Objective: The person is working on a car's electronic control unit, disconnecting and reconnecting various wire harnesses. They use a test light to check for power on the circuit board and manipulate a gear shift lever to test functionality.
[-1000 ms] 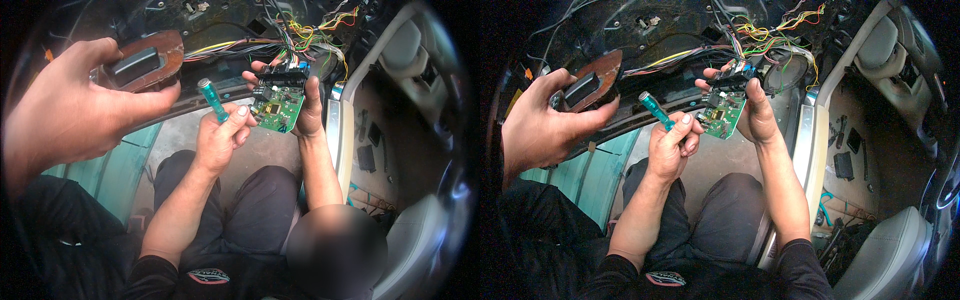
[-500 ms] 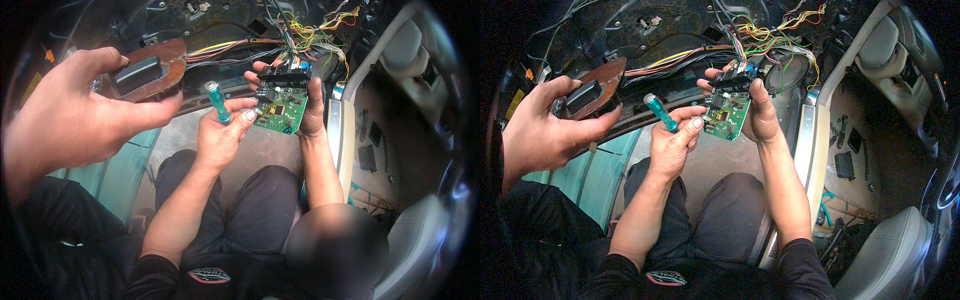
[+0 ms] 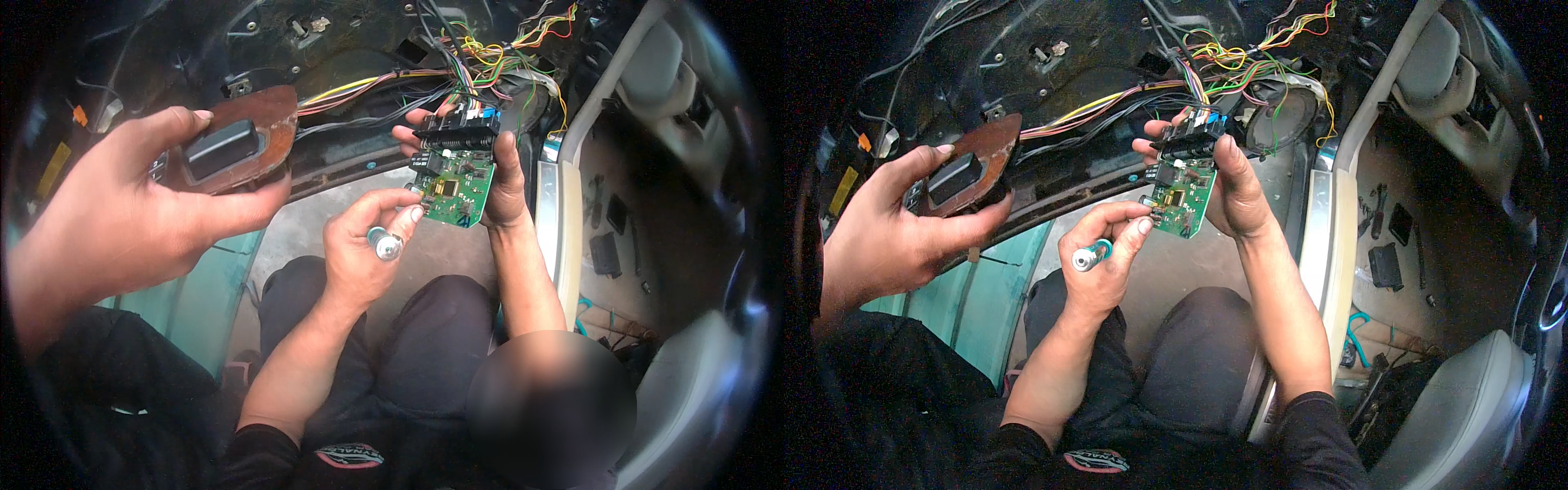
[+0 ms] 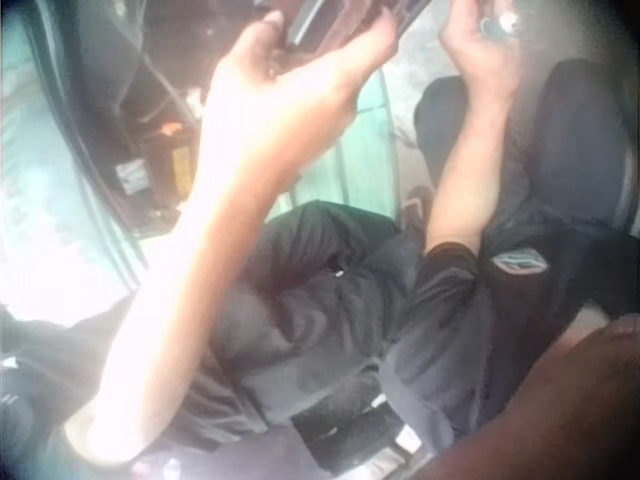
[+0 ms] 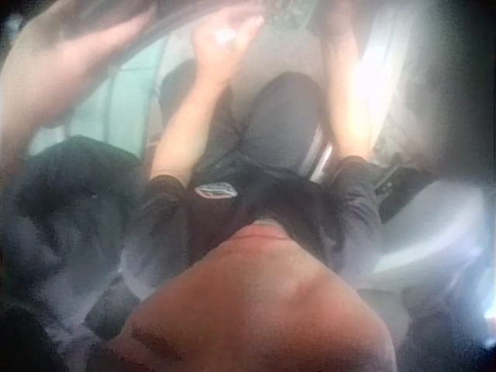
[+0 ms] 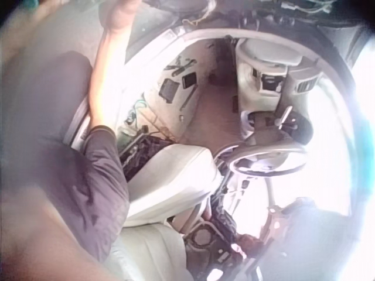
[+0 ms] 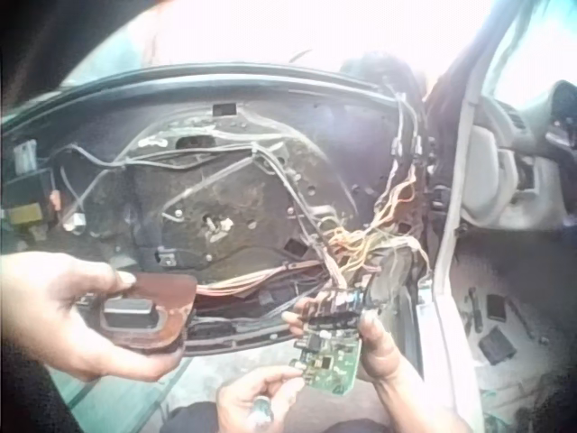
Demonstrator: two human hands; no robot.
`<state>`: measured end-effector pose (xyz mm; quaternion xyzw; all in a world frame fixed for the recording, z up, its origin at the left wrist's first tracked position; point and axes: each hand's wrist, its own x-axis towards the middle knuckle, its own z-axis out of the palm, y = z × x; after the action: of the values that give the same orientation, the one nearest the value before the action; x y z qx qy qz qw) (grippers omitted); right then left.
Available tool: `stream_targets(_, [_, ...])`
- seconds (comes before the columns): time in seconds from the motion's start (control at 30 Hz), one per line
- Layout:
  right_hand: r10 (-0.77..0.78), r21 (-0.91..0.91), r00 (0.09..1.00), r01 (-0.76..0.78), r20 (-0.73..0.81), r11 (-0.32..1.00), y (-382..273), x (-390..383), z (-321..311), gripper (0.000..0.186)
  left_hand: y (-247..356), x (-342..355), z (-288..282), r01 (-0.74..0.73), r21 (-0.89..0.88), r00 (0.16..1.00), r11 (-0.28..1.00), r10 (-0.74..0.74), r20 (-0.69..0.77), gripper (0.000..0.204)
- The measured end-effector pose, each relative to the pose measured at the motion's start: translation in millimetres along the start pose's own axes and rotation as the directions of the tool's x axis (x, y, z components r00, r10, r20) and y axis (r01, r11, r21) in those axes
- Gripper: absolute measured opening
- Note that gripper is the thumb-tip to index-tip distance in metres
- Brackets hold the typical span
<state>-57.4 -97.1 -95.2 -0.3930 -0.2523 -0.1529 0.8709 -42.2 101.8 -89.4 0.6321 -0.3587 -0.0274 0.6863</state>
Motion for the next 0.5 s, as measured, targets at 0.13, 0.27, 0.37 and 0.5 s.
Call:
stream_targets(0.13, [0.006, 0.003, 1.0, -0.006, 0.009, 1.0, 3.2, 0.4, 0.7, 0.069, -2.6, -1.8, -2.1, 0.006, 0.012, 1.0, 1.0, -0.006, -0.004, 0.016])
stream_targets(0.27, [0.006, -0.002, 1.0, -0.005, 0.016, 1.0, 5.8, 1.8, 1.0, 0.067, 0.7, 1.1, -6.3, 0.028, 0.001, 1.0, 1.0, -0.028, -0.012, 0.016])
stream_targets(0.37, [0.01, -0.008, 1.0, -0.01, 0.0, 1.0, 5.6, 1.2, 3.2, 0.067, 2.7, 3.7, -5.1, 0.021, 0.02, 1.0, 1.0, -0.021, -0.023, 0.016])
stream_targets(0.5, [0.0, -0.036, 1.0, 0.0, -0.009, 0.999, 6.1, 1.4, 3.5, 0.068, 5.1, 7.8, -2.5, 0.019, 0.053, 0.999, 0.998, -0.017, -0.038, 0.014])
